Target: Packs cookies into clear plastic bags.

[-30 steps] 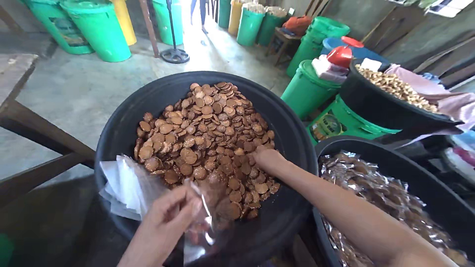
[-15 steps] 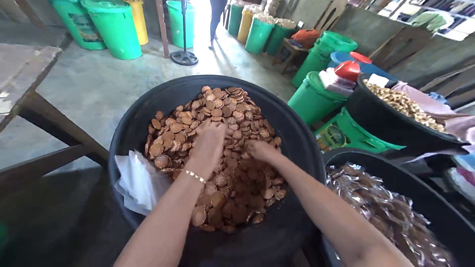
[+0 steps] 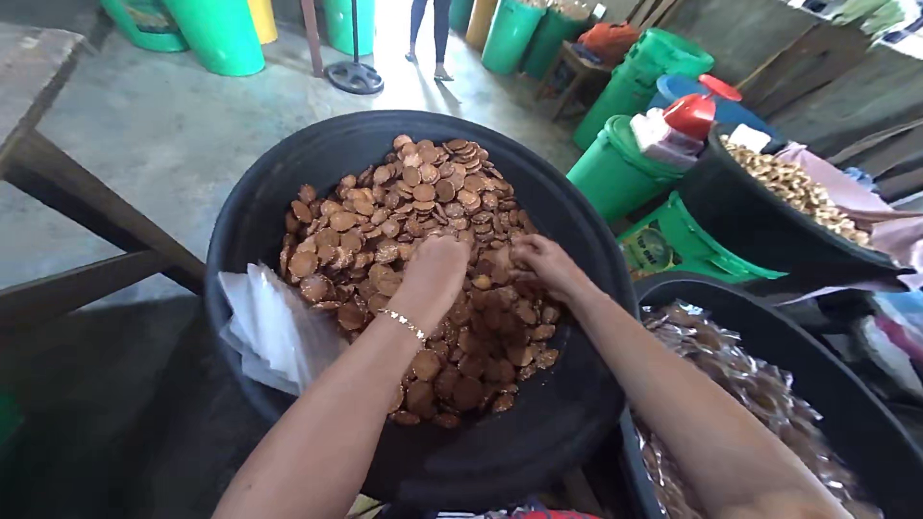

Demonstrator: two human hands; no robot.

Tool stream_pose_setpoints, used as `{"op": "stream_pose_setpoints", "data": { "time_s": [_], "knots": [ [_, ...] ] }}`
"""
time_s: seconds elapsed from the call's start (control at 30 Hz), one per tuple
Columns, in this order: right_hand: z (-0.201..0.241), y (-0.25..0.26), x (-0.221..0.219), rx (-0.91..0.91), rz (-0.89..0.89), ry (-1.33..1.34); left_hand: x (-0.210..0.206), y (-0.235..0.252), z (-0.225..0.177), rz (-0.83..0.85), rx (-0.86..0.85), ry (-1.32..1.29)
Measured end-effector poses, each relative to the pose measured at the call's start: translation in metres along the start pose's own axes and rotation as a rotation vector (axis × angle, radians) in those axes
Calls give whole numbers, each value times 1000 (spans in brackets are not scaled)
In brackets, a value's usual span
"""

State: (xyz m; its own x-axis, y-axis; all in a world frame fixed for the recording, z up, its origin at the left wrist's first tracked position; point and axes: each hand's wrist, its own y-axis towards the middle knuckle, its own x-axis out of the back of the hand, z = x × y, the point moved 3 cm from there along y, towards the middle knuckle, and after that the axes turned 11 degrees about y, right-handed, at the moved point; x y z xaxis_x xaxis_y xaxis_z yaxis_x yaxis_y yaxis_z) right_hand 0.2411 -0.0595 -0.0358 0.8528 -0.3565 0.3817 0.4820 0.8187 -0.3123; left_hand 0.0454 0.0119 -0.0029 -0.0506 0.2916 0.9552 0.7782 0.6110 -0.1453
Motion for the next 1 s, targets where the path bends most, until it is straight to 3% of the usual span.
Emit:
{"op": "stream_pose_setpoints", "data": {
  "time_s": [0.07,0.1,0.17,0.23,0.3,0.37,0.43,0.5,0.57,0.63,0.67,0.73,0.77,0.83,0.9,0.93,1.0],
  "knots": [
    [22,-19,-9,52,71,461,-4,4,2,32,15,-60],
    [36,-34,-16,117,138,458,-6,6,4,11,16,-123],
    [56,-60,-28,342,203,67,-9,6,6,-102,-13,-281],
    [67,-77,-42,559,137,-415,-9,4,1,-206,-51,-372],
    [69,-78,-50,534,95,-625,-10,1,-10,-304,-73,-351],
    [65,-70,-50,351,95,-554,-10,-6,-24,-374,-105,-278],
    [57,-66,-48,298,19,-392,-9,-15,-36,-467,-225,-211],
    [56,-70,-44,378,-100,-331,0,-22,-37,-639,-378,-158],
    [61,-72,-26,571,-122,-310,19,-25,-19,-770,-445,-305],
    [76,-75,-5,754,2,-287,34,-21,9,-673,-404,-686],
    [86,-81,2,800,83,-277,33,-17,20,-515,-384,-934],
    [103,-94,5,942,155,-215,16,-11,28,-151,-507,-1364],
    [108,-99,4,1051,127,-136,11,-10,25,-49,-565,-1466],
    [110,-99,1,1192,6,121,11,-10,19,-30,-630,-1579],
    [91,-89,-10,1059,-71,128,17,-11,22,-104,-658,-1700],
    [74,-82,-21,925,-28,-40,20,-11,27,-143,-657,-1763],
    [35,-73,-52,521,313,-568,25,-8,35,-202,-653,-1865]
  ]
}}
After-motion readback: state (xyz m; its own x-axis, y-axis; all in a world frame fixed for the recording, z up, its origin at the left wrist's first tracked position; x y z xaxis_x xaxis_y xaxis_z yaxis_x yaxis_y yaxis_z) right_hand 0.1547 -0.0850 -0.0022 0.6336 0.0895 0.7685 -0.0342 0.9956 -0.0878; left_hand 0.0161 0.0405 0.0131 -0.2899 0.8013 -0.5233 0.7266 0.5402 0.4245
